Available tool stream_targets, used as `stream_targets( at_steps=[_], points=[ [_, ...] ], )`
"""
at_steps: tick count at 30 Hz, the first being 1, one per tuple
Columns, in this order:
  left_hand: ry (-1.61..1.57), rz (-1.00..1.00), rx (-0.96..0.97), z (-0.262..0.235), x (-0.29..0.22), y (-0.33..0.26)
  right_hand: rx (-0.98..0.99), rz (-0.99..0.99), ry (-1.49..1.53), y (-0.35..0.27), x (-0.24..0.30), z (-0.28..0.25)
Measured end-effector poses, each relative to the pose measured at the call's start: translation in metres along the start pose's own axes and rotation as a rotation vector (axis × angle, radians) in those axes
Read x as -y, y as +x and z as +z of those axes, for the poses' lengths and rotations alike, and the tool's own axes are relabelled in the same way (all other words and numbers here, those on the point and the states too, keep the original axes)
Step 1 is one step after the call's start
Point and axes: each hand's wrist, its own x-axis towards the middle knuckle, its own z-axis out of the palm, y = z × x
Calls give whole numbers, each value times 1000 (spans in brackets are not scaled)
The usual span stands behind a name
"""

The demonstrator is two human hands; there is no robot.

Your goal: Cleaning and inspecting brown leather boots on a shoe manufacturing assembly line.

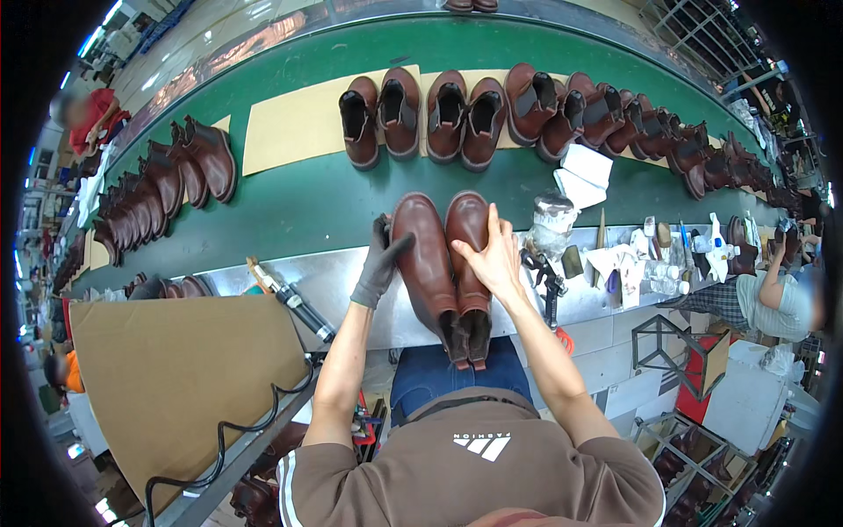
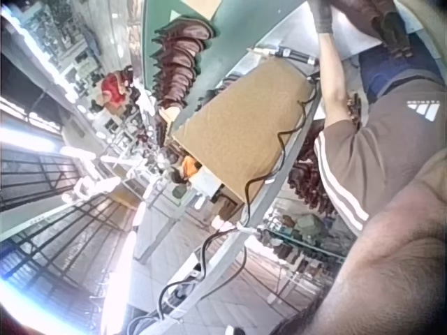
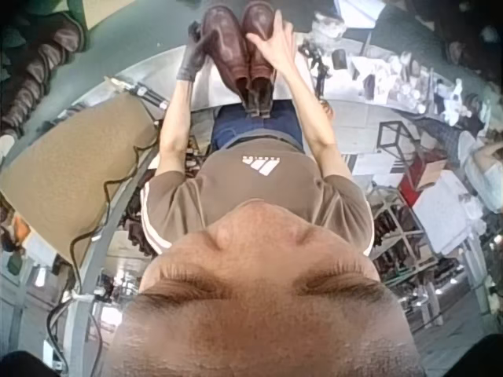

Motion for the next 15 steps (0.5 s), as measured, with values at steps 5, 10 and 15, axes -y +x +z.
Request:
stream_targets(
  at_steps=[5, 10, 15],
  points=[
    [-837, -334, 363, -26, 45, 38, -12, -65, 25, -9, 5, -6],
    [-520, -240, 350, -14, 101, 41, -154, -74, 598, -62, -59, -33],
    [-456, -196, 392, -6, 120, 43, -132, 234, 445, -91, -223, -19]
  ],
)
